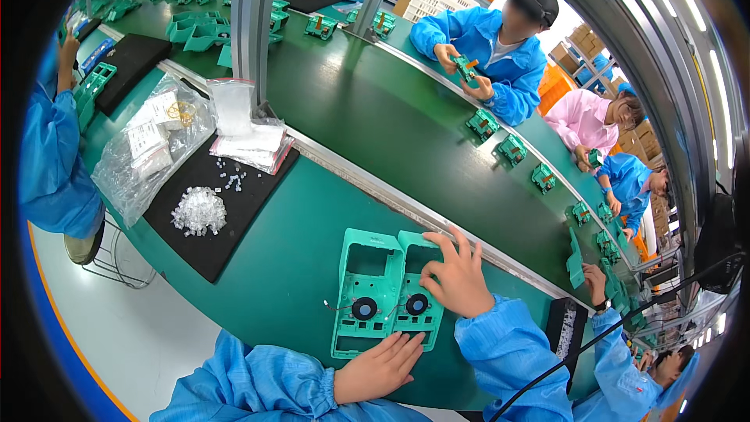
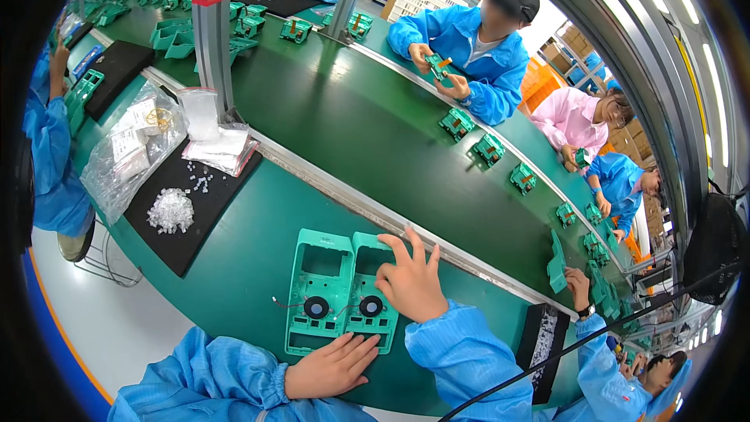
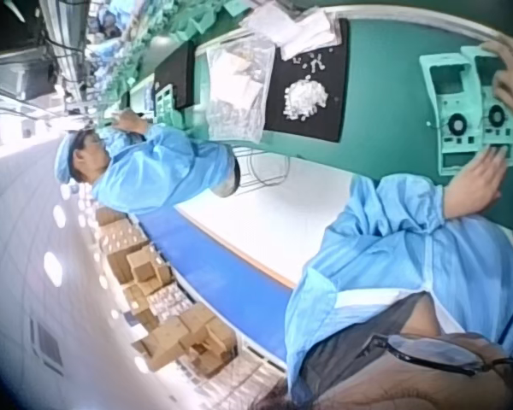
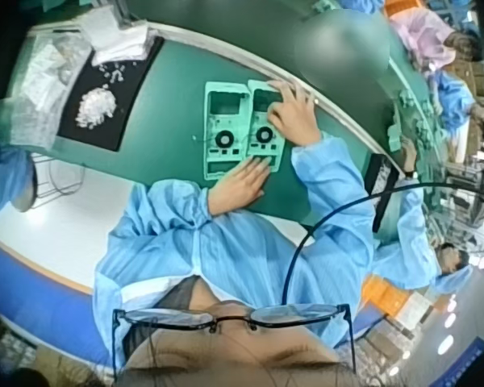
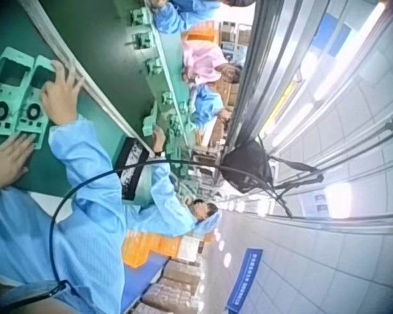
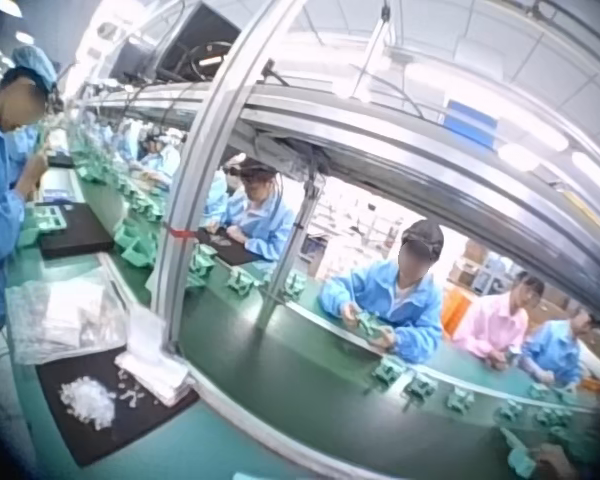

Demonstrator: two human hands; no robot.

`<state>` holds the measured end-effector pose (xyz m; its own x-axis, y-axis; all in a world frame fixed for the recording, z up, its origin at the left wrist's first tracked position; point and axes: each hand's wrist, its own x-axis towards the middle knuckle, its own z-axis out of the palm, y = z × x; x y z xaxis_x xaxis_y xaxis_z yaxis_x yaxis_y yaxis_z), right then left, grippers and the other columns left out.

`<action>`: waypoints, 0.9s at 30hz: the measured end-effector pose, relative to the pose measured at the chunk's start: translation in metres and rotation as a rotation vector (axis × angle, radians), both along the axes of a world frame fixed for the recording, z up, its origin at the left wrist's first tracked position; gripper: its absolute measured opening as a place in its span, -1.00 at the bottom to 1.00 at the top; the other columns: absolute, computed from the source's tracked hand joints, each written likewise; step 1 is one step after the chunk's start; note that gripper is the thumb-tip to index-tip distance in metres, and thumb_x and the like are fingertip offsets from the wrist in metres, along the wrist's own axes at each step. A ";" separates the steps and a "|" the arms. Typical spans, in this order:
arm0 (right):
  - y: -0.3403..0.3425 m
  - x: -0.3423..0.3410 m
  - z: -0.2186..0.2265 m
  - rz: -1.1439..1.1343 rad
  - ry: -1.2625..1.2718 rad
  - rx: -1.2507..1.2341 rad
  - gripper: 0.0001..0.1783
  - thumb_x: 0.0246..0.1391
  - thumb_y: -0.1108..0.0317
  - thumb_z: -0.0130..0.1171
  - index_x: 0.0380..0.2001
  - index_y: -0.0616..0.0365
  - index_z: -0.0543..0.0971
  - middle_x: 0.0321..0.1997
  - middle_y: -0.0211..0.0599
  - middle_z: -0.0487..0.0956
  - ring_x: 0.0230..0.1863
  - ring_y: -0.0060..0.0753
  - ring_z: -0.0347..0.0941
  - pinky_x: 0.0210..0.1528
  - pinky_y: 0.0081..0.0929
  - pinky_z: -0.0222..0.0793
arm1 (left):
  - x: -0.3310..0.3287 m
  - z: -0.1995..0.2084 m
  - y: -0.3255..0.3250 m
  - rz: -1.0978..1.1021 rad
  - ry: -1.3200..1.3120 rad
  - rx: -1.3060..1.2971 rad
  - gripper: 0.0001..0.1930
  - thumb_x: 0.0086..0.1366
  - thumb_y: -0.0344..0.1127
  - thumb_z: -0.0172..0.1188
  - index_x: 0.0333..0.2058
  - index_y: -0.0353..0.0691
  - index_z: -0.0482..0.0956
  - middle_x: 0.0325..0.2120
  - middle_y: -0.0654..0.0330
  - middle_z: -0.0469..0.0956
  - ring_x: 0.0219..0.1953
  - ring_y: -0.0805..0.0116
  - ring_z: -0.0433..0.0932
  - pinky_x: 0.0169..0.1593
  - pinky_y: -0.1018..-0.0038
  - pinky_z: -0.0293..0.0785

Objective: The person assembles electronic components into green plastic housings on a factory assembly line by hand.

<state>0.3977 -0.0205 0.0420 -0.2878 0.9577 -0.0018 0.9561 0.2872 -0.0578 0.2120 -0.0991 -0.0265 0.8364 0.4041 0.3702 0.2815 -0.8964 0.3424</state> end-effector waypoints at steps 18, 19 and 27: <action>-0.008 0.018 0.035 0.303 -0.161 0.137 -0.80 -0.17 0.32 0.12 -0.36 -0.08 0.45 0.12 -0.44 0.29 0.17 -0.18 0.17 0.10 0.03 0.10 | 0.002 -0.010 -0.002 -0.144 -0.050 0.068 -0.66 0.10 -0.20 0.06 -0.16 -0.24 0.41 0.04 0.14 0.31 -0.01 0.28 0.37 0.15 0.32 0.12; -0.009 0.016 0.034 0.419 -0.278 0.131 -0.78 -0.14 0.37 0.07 -0.33 -0.11 0.44 0.14 -0.45 0.28 0.17 -0.20 0.18 0.09 -0.04 0.14 | 0.001 -0.012 -0.002 -0.171 -0.059 0.098 -0.69 0.11 -0.22 0.04 -0.17 -0.22 0.42 0.03 0.15 0.31 -0.01 0.28 0.36 0.15 0.33 0.13; -0.017 0.088 0.023 0.417 -0.234 0.204 -0.80 -0.23 0.35 0.02 -0.42 -0.07 0.49 -0.35 -0.50 0.47 -0.33 -0.41 0.38 -0.33 -0.41 0.26 | -0.078 0.023 0.028 -0.115 -0.276 0.110 -0.70 0.02 -0.25 0.05 -0.21 -0.05 0.51 -0.02 0.31 0.40 -0.03 0.25 0.31 0.11 0.23 0.15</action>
<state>0.4860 -0.0379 0.0647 -0.6593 0.7493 0.0628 0.7386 0.6296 0.2412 0.1339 -0.0706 -0.0037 0.7360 0.2574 0.6261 0.0862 -0.9530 0.2905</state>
